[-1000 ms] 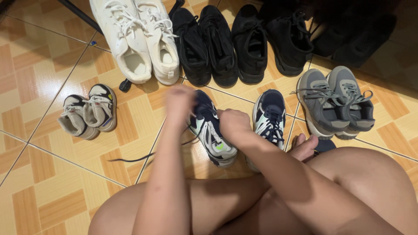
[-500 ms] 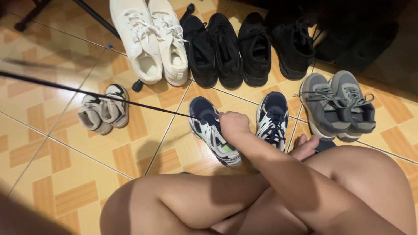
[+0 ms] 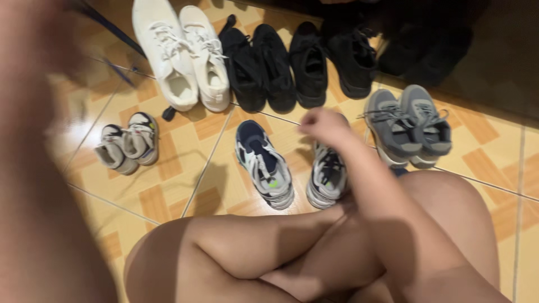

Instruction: The person sits on the floor and unlaces a pair of white and navy sneakers, then proceeds to re-lace them. The person handles the laces and shoes by hand, threading the laces through the eyelets and tying them.

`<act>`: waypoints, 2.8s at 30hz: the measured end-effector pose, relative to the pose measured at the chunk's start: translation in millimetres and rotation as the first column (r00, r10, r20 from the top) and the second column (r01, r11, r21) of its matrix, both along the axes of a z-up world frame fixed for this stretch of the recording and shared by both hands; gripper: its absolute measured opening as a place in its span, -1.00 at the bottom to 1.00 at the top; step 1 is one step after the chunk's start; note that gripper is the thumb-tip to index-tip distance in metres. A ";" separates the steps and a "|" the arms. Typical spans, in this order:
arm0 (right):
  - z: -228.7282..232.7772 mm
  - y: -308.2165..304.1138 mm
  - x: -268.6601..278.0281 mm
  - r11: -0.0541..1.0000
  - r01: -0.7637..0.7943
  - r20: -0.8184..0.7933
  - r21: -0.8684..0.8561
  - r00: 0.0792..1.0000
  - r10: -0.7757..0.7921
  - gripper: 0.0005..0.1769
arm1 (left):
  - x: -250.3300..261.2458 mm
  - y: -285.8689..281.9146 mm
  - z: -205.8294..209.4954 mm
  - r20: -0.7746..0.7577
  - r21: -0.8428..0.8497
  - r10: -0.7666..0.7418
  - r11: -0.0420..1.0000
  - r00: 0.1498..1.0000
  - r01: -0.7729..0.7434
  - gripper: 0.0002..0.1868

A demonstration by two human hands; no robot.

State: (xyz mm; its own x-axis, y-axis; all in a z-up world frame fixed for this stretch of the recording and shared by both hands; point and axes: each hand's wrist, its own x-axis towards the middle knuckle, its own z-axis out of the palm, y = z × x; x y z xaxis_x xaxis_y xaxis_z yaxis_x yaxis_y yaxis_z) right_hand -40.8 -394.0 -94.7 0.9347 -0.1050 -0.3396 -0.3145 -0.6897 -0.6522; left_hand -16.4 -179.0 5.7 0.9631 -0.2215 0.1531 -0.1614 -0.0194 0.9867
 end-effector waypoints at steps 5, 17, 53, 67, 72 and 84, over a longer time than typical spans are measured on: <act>31.5 -52.4 -21.7 0.958 -0.127 -0.348 -0.256 0.937 0.031 -0.10 | 29.6 102.5 109.1 0.302 0.302 0.087 0.936 0.949 -0.182 -0.77; 4.7 7.6 -52.0 0.977 -0.118 -0.115 -0.177 0.989 0.098 0.05 | -6.2 91.9 -21.9 0.126 0.903 0.222 0.378 0.967 -0.204 -0.63; -15.4 14.8 -21.6 0.906 -0.417 -0.038 0.071 0.906 0.421 -0.59 | -82.2 47.9 -0.5 -0.337 0.336 -0.782 0.420 0.524 0.843 -0.79; -3.9 11.0 -17.1 0.949 -0.311 0.254 -0.056 0.914 0.315 -0.87 | -49.1 -2.1 -85.1 -0.071 0.759 -0.317 0.598 0.946 0.257 -0.61; 36.1 3.1 -20.9 0.652 -0.053 0.016 0.756 0.998 0.062 -0.56 | -44.3 -2.1 -84.4 -0.042 0.870 -0.191 0.476 0.981 0.130 -0.89; 49.8 33.9 -42.1 0.885 -0.343 -0.018 -0.315 0.934 0.356 -0.71 | -58.6 -19.0 -57.5 -0.014 0.795 -0.272 0.581 0.962 0.176 -0.46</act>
State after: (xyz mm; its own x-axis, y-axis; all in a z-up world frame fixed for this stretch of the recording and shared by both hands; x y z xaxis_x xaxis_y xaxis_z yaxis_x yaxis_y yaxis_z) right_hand -82.9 -360.0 -45.0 0.9422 0.1376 -0.3056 0.0055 -0.9180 -0.3965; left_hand -75.1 -197.9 -51.8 0.8557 -0.5084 -0.0965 -0.3641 -0.7241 0.5858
